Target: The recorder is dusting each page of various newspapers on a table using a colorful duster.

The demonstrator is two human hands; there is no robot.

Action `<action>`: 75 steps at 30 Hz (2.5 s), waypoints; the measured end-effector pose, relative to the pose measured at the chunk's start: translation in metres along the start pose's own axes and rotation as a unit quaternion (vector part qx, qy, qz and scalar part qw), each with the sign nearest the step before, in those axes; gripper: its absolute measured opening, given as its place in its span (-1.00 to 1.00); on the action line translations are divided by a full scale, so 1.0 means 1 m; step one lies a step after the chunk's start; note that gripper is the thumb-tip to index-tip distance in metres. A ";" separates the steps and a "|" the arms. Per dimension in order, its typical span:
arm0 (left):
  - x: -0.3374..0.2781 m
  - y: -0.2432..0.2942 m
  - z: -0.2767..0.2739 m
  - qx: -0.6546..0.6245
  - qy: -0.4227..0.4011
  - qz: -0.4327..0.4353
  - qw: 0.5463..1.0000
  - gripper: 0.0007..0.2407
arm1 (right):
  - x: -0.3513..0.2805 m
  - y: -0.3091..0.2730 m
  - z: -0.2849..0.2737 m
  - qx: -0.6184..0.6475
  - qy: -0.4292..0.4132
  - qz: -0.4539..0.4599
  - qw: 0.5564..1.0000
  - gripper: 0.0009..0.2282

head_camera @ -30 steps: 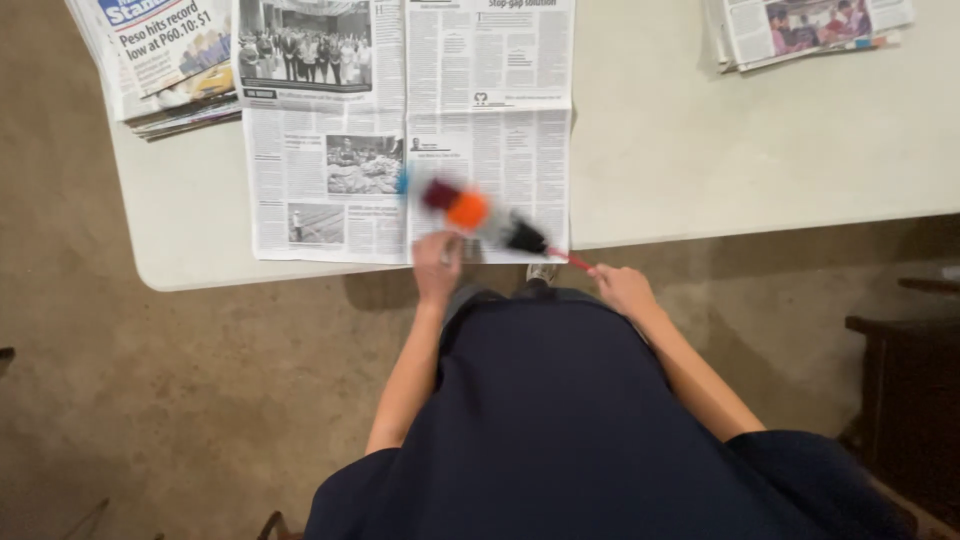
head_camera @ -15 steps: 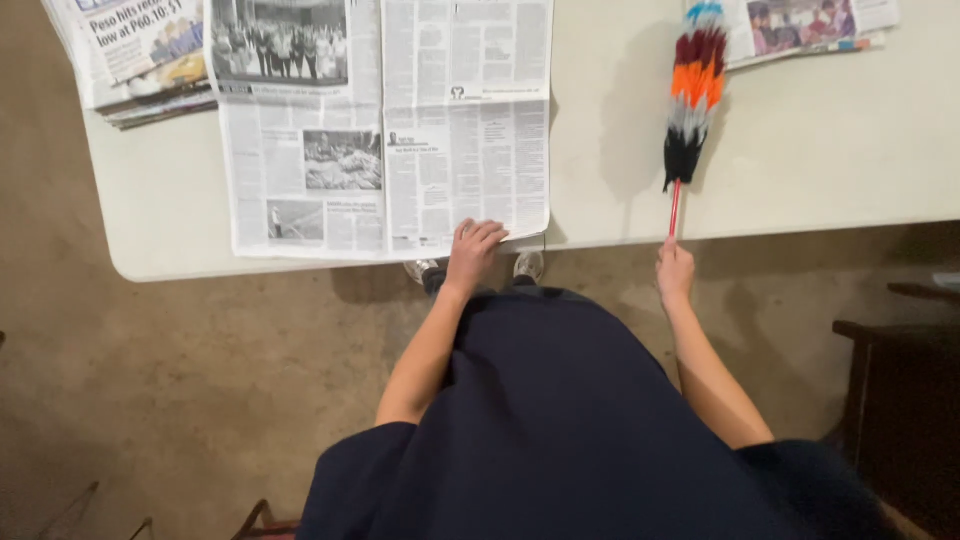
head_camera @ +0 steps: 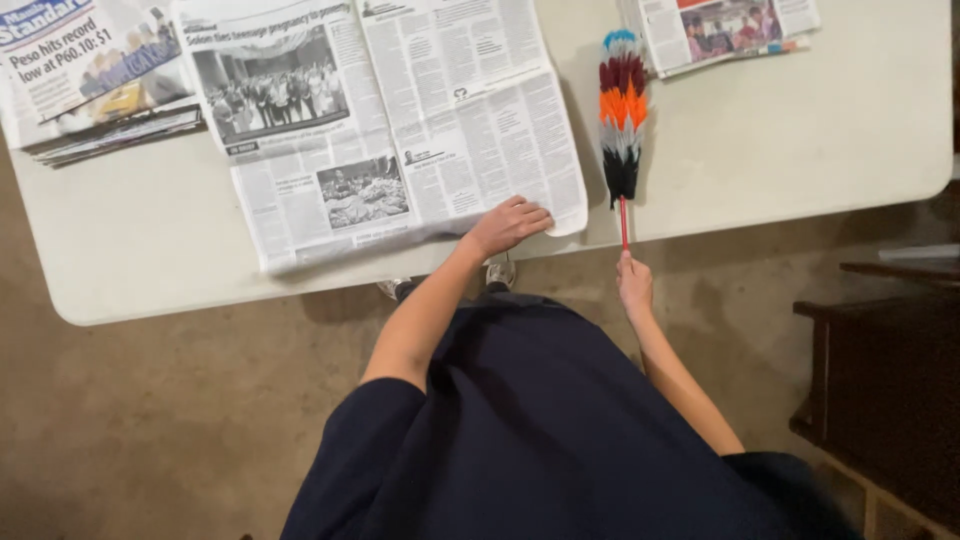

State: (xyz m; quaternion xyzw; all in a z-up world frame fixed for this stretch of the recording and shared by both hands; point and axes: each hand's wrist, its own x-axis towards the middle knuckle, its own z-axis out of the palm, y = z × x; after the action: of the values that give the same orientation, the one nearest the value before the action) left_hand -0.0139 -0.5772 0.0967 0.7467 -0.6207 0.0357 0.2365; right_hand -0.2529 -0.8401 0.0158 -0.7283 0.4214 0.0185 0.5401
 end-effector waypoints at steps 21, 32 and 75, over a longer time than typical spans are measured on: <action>-0.067 0.025 0.026 -0.148 0.025 -0.334 0.931 -0.90 | -0.027 -0.023 0.017 0.033 -0.019 0.040 0.998 -0.57; -0.031 0.012 -0.034 -0.175 -0.001 -0.420 0.890 -0.86 | -0.030 -0.028 0.015 0.056 -0.017 0.045 0.997 -0.56; -0.186 -0.142 -0.120 -0.452 0.535 -0.490 0.518 -0.85 | -0.155 -0.192 0.161 0.321 -0.006 -0.089 0.943 -0.58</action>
State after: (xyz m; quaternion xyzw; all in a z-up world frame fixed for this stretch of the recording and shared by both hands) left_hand 0.1067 -0.3436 0.0944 0.5654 0.1549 0.0219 0.8098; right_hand -0.1620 -0.6065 0.1715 -0.5508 0.3357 -0.1612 0.7470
